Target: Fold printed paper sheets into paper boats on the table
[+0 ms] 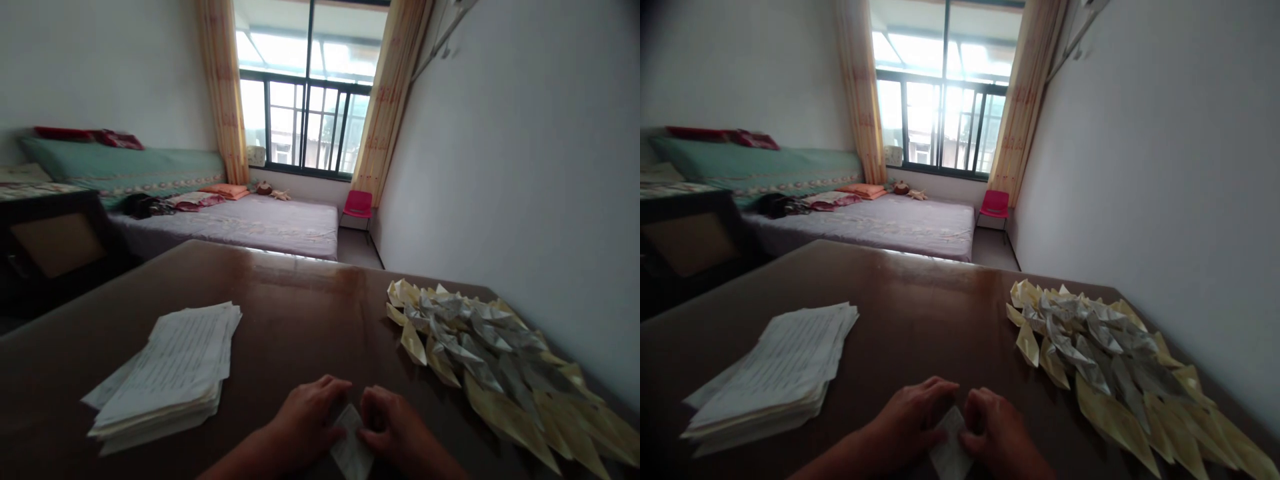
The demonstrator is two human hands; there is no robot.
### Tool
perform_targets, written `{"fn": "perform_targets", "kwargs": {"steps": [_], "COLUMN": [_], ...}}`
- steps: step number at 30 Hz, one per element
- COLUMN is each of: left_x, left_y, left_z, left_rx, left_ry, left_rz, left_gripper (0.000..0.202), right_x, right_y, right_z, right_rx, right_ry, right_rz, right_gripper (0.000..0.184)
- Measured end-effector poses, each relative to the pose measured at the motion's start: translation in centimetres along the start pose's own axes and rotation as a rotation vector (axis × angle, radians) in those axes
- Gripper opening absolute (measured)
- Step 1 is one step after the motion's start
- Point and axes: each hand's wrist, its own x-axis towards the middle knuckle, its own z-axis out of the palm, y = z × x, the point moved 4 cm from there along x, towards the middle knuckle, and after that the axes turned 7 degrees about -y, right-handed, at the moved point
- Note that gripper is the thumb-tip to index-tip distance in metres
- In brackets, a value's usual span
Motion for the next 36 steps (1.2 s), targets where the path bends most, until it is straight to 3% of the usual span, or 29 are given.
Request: {"fn": "perform_targets", "kwargs": {"steps": [3,5,8,11,14,17,19,22,24,29,32,36], "left_x": [0.5,0.8,1.3,1.5,1.7,1.9,1.8,1.2,0.9,1.3,1.4,1.4], "left_y": [-0.5,-1.0,-2.3,-3.0,-3.0,-3.1,-3.5,-3.6,-3.0,-2.0,-2.3,-2.3], "left_z": [-0.5,-1.1,-1.7,-1.9,-1.8,-1.8,-2.3,-3.6,-4.0,-3.1,-2.7,-2.5], "left_rx": [-0.177,-0.327,-0.619,-0.847,-0.918,-0.799,-0.610,-0.223,0.029,0.328,0.338,0.362], "left_ry": [0.016,0.095,0.202,0.272,0.285,0.323,0.432,0.650,0.694,0.428,0.301,0.232], "left_rz": [-0.015,0.003,-0.042,-0.054,-0.034,0.021,0.048,0.069,0.111,0.227,0.196,0.190], "left_gripper": [0.041,0.021,0.027,0.030,0.030,0.024,0.018,0.025,0.031,0.019,0.019,0.024], "right_x": [1.2,2.6,4.7,5.8,5.7,5.1,4.7,3.8,3.5,3.8,3.9,3.7], "right_y": [-1.0,-1.5,-1.4,-1.4,-1.5,-1.4,-1.3,-1.8,-2.5,-3.0,-2.4,-1.5], "right_z": [-0.2,-0.9,-1.8,-1.2,-0.5,-0.6,-1.3,-2.4,-2.5,-1.8,-1.7,-2.1], "right_rx": [0.215,0.409,0.703,0.812,0.733,0.613,0.486,0.121,-0.143,-0.450,-0.430,-0.335], "right_ry": [-0.021,0.051,0.243,0.247,0.218,0.265,0.378,0.578,0.618,0.421,0.285,0.234], "right_rz": [-0.129,-0.183,-0.174,-0.191,-0.224,-0.242,-0.279,-0.381,-0.425,-0.407,-0.356,-0.330], "right_gripper": [0.010,0.016,0.034,0.044,0.039,0.027,0.020,0.010,0.011,0.009,0.010,0.012]}}
